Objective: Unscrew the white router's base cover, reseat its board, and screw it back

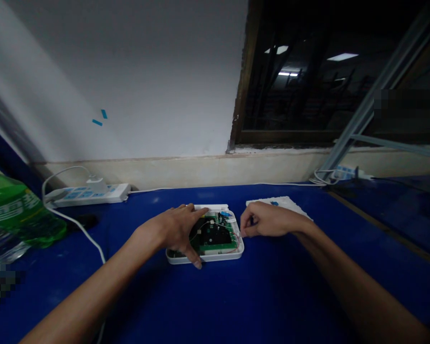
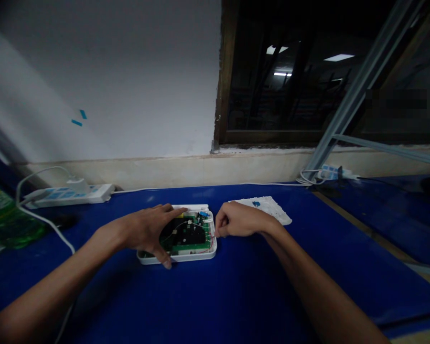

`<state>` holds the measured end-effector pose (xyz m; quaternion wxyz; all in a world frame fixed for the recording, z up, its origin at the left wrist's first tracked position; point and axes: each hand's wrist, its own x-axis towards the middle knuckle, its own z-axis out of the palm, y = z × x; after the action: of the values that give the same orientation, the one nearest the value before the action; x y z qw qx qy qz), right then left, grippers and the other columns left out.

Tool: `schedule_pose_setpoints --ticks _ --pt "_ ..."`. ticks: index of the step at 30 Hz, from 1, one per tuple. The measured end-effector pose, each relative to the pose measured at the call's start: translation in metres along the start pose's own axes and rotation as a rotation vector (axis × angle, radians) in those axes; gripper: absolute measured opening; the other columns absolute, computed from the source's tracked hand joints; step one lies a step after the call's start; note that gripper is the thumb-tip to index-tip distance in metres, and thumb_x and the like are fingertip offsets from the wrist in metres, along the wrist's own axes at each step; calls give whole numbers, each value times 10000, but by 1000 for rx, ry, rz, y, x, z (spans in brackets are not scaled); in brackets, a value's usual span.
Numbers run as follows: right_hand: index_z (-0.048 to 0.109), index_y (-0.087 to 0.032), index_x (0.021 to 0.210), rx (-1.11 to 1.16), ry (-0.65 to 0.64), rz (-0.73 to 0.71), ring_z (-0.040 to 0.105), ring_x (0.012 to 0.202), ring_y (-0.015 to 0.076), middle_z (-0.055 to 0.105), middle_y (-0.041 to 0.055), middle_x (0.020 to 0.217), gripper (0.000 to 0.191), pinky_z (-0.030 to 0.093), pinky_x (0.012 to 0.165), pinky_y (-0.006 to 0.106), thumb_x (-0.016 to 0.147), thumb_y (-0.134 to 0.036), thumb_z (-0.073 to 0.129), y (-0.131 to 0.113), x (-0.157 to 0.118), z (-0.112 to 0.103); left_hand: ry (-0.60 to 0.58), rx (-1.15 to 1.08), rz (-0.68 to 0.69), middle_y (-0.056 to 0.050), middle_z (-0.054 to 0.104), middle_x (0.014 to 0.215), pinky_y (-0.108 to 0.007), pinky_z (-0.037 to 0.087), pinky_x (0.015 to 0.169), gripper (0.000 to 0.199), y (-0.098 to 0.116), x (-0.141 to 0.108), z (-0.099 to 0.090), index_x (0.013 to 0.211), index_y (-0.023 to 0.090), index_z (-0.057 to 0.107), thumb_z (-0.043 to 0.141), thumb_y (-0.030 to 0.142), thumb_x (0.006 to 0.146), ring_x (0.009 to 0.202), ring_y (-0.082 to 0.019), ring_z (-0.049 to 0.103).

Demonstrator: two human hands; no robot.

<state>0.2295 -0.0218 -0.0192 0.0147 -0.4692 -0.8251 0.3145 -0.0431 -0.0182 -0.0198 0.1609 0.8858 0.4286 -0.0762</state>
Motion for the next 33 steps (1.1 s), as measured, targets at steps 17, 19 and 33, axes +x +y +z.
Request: schedule_pose_setpoints --ticks 17,19,33 --pt "727 -162 837 301 22 9 490 527 100 670 29 714 264 332 460 207 815 -419 673 28 -11 8 52 -7 75 -141 624 1225 -449 497 851 1039 -2 -10 -12 1484 263 380 805 401 547 1059 -360 602" --pt "729 -155 825 264 58 15 558 598 134 694 48 736 234 387 515 226 805 -382 673 29 -18 0 49 0 67 -147 639 1191 -444 509 811 1039 -1 -10 -12 1483 249 376 796 421 548 1027 -365 615" --pt "652 -218 1042 -542 580 288 676 814 263 720 112 892 199 373 628 314 897 -210 517 -7 21 52 356 -74 127 -127 654 1124 -432 511 821 849 -19 -34 21 1415 221 419 735 443 659 979 -327 631"
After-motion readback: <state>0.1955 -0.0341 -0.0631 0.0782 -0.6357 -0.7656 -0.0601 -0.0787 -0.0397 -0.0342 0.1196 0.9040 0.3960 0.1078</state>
